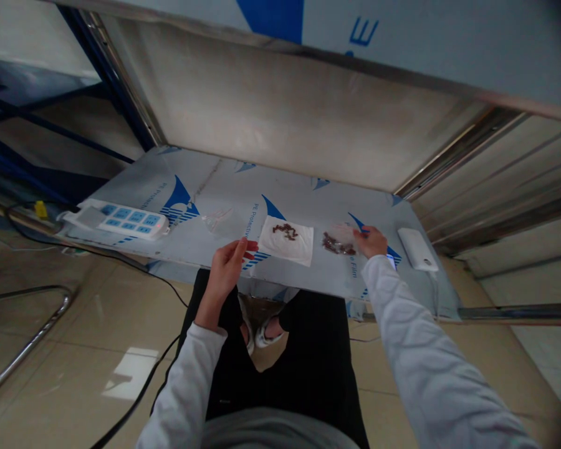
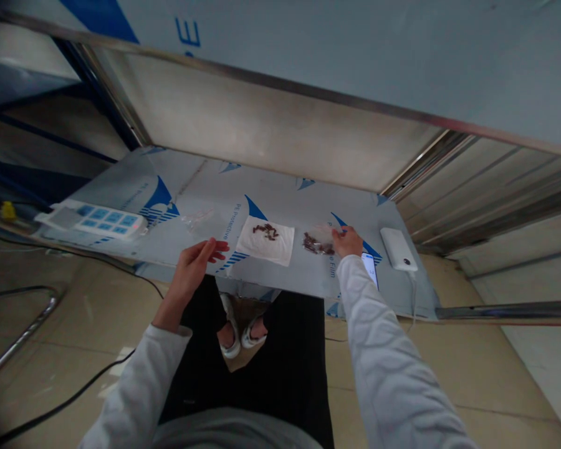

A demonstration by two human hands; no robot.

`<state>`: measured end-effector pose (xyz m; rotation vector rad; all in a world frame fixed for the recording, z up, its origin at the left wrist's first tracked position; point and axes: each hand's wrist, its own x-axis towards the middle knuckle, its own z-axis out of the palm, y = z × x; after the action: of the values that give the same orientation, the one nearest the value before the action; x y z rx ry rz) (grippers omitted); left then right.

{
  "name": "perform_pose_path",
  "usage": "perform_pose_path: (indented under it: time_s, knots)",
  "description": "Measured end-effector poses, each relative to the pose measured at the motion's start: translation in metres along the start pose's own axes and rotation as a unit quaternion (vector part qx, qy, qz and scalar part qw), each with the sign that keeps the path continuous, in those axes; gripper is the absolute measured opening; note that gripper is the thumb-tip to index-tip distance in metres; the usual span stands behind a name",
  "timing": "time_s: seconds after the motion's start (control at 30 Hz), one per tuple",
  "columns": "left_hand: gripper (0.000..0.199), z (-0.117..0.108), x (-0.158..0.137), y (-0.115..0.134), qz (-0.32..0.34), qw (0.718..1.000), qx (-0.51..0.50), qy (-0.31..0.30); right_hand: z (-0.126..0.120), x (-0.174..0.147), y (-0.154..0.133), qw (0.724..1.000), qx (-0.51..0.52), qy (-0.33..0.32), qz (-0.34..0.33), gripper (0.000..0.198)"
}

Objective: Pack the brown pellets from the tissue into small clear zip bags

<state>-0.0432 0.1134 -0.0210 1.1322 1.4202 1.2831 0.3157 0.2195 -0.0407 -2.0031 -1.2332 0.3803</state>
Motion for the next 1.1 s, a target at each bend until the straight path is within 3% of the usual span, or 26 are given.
perform_pose_path:
  time_s: [0.07, 0.17, 0.27, 0.4, 0.53, 0.63, 0.77, 0.87, 0.97, 1.1]
  knots:
    - [0.046, -0.002, 0.001, -0.001, -0.008, 1.000, -0.006, 0.011, 0.004, -0.004, -0.005, 0.997, -0.051, 0.048, -0.026, 0.039]
    - [0.039, -0.007, 0.004, -0.007, -0.023, 0.998, -0.010, 0.056, 0.025, -0.030, -0.035, 0.980, -0.122, 0.068, -0.140, 0.041]
    - [0.031, -0.016, 0.007, -0.014, -0.050, 0.992, 0.004, 0.113, 0.073, -0.074, -0.086, 0.955, -0.087, -0.031, -0.281, 0.035]
    - [0.024, -0.033, 0.006, -0.020, -0.080, 0.977, 0.039, 0.192, 0.154, -0.129, -0.156, 0.885, -0.066, -0.200, -0.414, 0.040]
    - [0.034, -0.054, -0.004, -0.020, -0.083, 0.970, 0.042, 0.225, 0.212, -0.146, -0.191, 0.856, -0.168, -0.261, -0.413, 0.053]
    - [0.044, -0.063, -0.013, -0.018, -0.075, 0.971, 0.032, 0.226, 0.233, -0.140, -0.196, 0.843, -0.195, -0.275, -0.418, 0.044]
    - [0.048, -0.068, -0.016, -0.019, -0.074, 0.973, 0.036, 0.217, 0.238, -0.130, -0.197, 0.837, -0.185, -0.266, -0.441, 0.030]
    - [0.045, -0.067, -0.015, -0.019, -0.073, 0.972, 0.048, 0.217, 0.226, -0.125, -0.202, 0.838, -0.177, -0.253, -0.450, 0.022]
    - [0.039, -0.060, -0.011, -0.013, -0.059, 0.971, 0.057, 0.226, 0.198, -0.128, -0.208, 0.848, -0.160, -0.231, -0.450, 0.015]
    - [0.038, -0.034, -0.009, 0.001, -0.003, 0.980, 0.006, 0.197, 0.142, -0.150, -0.204, 0.879, -0.031, -0.209, -0.427, 0.009]
